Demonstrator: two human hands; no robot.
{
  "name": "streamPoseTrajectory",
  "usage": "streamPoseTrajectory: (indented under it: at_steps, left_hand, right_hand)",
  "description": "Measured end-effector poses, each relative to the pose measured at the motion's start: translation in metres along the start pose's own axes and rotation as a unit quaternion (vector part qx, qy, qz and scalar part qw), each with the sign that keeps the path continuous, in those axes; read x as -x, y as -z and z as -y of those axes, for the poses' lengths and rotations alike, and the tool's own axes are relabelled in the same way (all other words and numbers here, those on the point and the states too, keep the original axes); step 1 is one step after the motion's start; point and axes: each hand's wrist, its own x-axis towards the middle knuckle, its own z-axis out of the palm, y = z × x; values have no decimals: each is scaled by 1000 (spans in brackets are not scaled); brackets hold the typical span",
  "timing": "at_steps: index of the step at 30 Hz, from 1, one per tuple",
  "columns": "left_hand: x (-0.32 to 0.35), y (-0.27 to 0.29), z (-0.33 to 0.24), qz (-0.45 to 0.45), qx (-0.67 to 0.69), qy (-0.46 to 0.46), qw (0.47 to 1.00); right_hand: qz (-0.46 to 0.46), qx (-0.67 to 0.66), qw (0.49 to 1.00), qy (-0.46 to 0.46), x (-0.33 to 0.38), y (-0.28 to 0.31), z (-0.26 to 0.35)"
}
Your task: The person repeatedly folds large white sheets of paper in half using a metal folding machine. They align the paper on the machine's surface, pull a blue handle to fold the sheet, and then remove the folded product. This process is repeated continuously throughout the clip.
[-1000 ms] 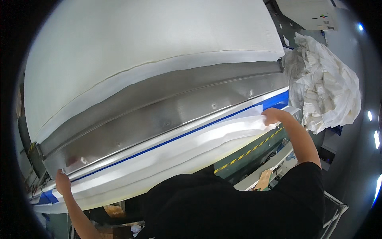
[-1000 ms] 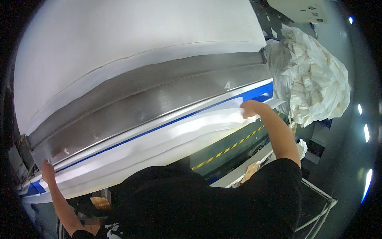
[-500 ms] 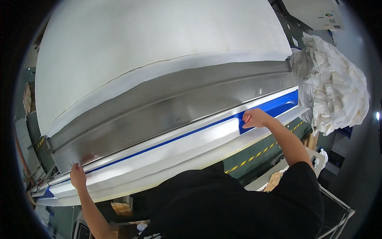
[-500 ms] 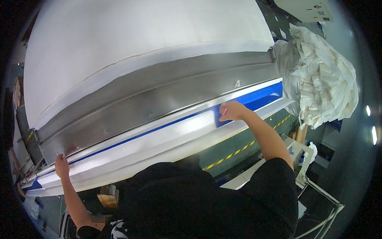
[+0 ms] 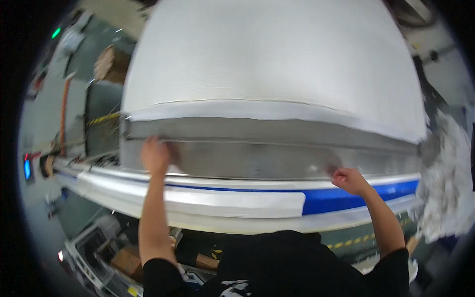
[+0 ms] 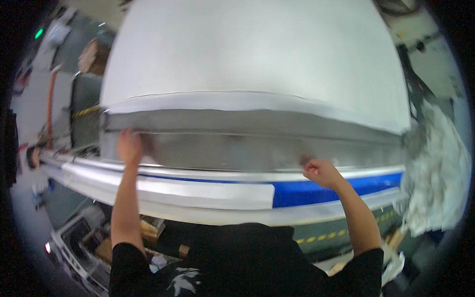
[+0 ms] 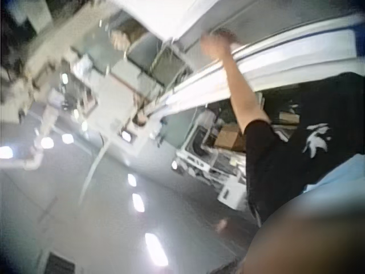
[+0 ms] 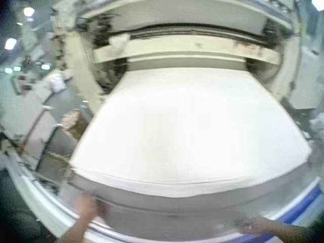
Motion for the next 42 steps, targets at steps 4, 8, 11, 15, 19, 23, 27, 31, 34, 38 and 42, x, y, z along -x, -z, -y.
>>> streamPoseTrajectory:
  at_steps: [4, 8, 11, 15, 19, 23, 27, 31, 34, 38, 42]
  left_hand:
    - [-29, -2, -20, -40, 27, 3, 999]
    - [-23, -13, -15, -79, 103, 40, 991]
    - [-21, -11, -19, -94, 139, 45, 985]
    - [-26, -13, -19, -104, 159, 53, 980]
    - [-32, -9, -17, -108, 166, 53, 979]
    - [-30, -11, -14, -104, 176, 64, 977]
    - [-28, -10, -12, -89, 180, 74, 977]
    - [-29, -11, -10, -84, 204, 76, 972]
    - [-40, -7, 1, -110, 202, 84, 969]
    - [-92, 3, 40, -196, 108, 51, 973]
    - [-114, 2, 70, -172, 27, -1, 985]
  right_hand:
    - [-4, 59, 994, 88, -69, -5, 98]
    - [-7, 121, 968, 222, -140, -17, 248]
    - [-44, 108, 950, 290, -192, -34, 345]
    - [-52, 52, 924, 376, -272, -71, 451]
    - [-100, 56, 902, 417, -325, -97, 517]
    - [-101, 75, 906, 405, -347, -109, 544]
    - [-116, 122, 911, 377, -347, -113, 550]
    - [-134, 116, 911, 373, -348, -113, 549]
    - [-158, 120, 907, 372, -352, -113, 544]
    - [-184, 143, 896, 378, -354, -113, 542]
    - [-190, 141, 889, 391, -354, -117, 543]
